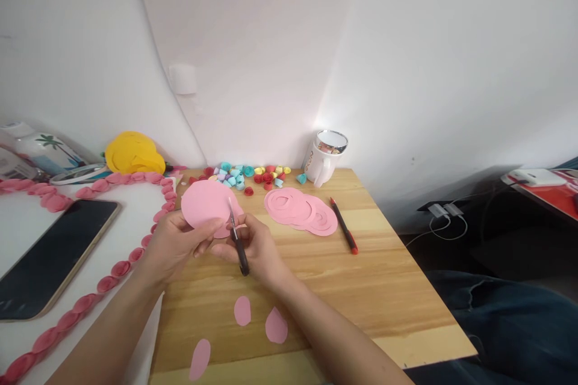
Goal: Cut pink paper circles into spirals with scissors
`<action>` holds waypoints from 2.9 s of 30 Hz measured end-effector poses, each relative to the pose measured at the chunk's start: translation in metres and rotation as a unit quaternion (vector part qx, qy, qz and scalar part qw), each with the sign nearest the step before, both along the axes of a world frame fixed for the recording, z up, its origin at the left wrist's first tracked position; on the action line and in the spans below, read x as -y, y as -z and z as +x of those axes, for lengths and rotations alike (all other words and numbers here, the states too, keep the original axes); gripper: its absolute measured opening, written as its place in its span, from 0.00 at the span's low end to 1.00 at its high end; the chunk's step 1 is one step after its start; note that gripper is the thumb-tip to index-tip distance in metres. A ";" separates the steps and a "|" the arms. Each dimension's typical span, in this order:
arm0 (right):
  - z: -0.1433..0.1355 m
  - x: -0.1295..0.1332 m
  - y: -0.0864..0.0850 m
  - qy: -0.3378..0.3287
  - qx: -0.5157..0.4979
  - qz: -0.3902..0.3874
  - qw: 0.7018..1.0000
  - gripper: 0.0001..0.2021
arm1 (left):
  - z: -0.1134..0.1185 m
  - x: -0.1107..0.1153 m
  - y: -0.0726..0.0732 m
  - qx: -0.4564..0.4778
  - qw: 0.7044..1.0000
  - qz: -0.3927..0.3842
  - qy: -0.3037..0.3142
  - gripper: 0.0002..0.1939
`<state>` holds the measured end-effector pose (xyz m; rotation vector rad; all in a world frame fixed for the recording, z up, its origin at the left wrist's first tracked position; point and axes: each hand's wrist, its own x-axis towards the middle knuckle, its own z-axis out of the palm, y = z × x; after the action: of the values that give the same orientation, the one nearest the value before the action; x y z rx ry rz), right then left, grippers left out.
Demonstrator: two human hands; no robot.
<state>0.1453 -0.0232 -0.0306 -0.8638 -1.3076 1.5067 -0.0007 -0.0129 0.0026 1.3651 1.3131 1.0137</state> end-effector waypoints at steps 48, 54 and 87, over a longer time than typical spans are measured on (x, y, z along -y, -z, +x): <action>0.003 -0.003 0.007 0.015 0.015 0.008 1.000 0.26 | 0.000 -0.002 0.000 0.019 1.000 -0.014 0.009 0.12; 0.002 -0.003 0.003 0.018 0.005 0.014 1.000 0.25 | -0.001 -0.002 0.001 0.022 1.000 -0.014 0.009 0.11; 0.001 -0.002 0.006 0.010 -0.007 -0.011 1.000 0.25 | 0.002 -0.001 0.002 0.018 1.000 -0.018 -0.007 0.14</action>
<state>0.1461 -0.0216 -0.0367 -0.8765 -1.2715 1.5102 0.0013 -0.0115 0.0010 1.3067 1.3103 1.0146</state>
